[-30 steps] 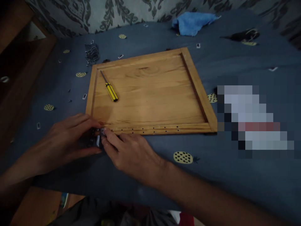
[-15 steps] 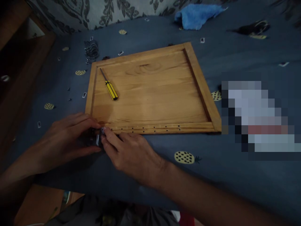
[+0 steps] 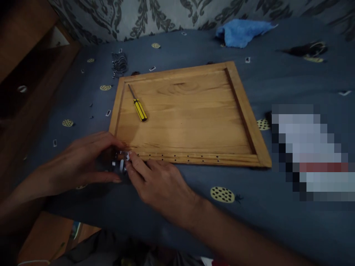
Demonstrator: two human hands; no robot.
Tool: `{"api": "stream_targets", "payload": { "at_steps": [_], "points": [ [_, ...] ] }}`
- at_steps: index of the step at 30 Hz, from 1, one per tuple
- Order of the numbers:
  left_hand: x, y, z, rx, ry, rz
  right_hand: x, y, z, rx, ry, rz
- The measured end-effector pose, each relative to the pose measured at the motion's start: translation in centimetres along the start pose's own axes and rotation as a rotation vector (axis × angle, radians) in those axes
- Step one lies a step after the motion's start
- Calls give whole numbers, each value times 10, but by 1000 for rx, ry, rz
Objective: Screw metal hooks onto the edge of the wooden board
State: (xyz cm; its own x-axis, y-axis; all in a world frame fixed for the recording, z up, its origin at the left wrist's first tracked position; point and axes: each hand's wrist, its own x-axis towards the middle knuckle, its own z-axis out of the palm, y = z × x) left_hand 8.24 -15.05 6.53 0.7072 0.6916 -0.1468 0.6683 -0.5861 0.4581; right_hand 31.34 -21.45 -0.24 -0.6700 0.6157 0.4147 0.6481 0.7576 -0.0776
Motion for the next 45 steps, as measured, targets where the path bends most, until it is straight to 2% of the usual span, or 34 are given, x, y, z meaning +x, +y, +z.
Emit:
{"api": "stream_targets", "payload": {
  "at_steps": [11, 15, 28, 45],
  "points": [
    [4, 4, 8, 176, -4, 25, -1, -2, 2, 0, -29, 20],
    [5, 5, 6, 173, -38, 34, 1, -3, 1, -28, -18, 24],
    [4, 4, 11, 170, 36, 52, -2, -2, 6, 74, 152, 70],
    [9, 5, 10, 99, -47, -26, -4, 0, 5, 31, 103, 34]
  ]
}}
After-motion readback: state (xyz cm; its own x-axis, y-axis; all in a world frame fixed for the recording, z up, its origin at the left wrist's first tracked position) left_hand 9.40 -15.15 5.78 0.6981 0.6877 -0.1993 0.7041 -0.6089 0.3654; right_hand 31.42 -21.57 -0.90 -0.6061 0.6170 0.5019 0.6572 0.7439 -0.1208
